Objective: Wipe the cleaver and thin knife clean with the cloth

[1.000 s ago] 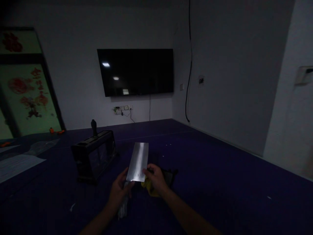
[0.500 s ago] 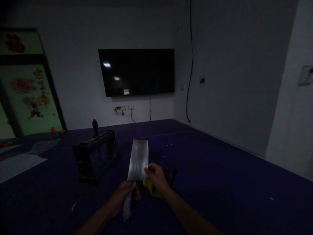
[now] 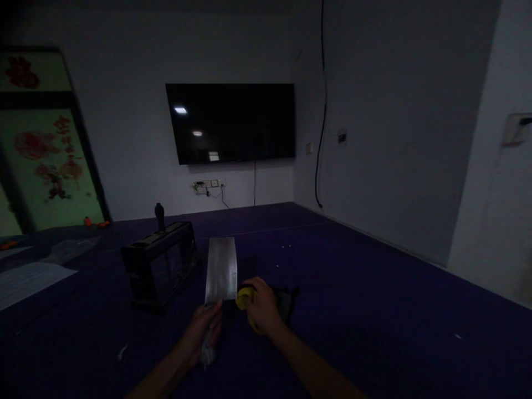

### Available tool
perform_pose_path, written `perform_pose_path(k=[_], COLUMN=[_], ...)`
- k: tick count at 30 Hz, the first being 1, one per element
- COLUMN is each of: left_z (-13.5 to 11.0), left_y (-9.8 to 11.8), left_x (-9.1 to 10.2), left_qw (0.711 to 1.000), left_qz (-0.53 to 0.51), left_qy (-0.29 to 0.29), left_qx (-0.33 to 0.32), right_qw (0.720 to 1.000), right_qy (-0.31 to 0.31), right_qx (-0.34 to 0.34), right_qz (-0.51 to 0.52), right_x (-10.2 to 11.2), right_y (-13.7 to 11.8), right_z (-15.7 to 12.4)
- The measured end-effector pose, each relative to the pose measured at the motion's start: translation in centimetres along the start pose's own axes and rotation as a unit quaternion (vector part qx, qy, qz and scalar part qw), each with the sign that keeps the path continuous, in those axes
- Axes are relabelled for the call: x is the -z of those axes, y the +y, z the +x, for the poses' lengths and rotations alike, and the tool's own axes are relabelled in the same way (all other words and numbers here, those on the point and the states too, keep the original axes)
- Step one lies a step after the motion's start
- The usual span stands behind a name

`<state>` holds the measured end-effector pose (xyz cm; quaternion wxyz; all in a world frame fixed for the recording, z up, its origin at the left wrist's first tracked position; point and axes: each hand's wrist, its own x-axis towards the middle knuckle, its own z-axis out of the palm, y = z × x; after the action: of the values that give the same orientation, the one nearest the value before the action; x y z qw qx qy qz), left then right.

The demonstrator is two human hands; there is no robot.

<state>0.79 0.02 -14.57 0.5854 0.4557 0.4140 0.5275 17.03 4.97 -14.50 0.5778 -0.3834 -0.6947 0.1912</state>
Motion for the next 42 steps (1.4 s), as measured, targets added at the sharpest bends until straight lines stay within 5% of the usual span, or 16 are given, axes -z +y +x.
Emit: perform_pose_path(k=[4,8,12,15,19,30,42], left_z=[0.1,0.0,-0.1,-0.2,-0.1,0.7,0.0], left_y=[-0.2,-0.1,0.1,0.2,0.0,-0.2,0.1], left_x=[0.1,0.0,-0.2,-0.2,0.0,0.8,0.1], left_qw=[1.000,1.000,1.000,1.000,1.000,0.998,0.998], left_qz=[-0.011,-0.009,-0.006,-0.017,-0.025,-0.062,-0.028], left_qy=[-0.005,-0.015,-0.016,-0.014,-0.011,-0.017,-0.045], left_qx=[0.007,0.014,0.020,0.016,0.010,0.012,0.025], right_qw=[0.991,0.986,0.989,0.962,0.929,0.922,0.948], right_qy=[0.112,0.134,0.043,-0.041,-0.105,-0.146,-0.095], right_qx=[-0.056,-0.065,0.097,0.242,0.322,0.322,0.249], right_qz=[-0.052,-0.078,-0.100,-0.123,-0.146,-0.159,-0.174], right_x=[0.4,0.6,0.0,-0.5,-0.7,-0.8,-0.1], right_y=[0.4,0.4,-0.3,-0.6,-0.6,-0.6,-0.1], right_z=[0.4,0.2,-0.8,-1.4,-1.6,-1.8,-0.8])
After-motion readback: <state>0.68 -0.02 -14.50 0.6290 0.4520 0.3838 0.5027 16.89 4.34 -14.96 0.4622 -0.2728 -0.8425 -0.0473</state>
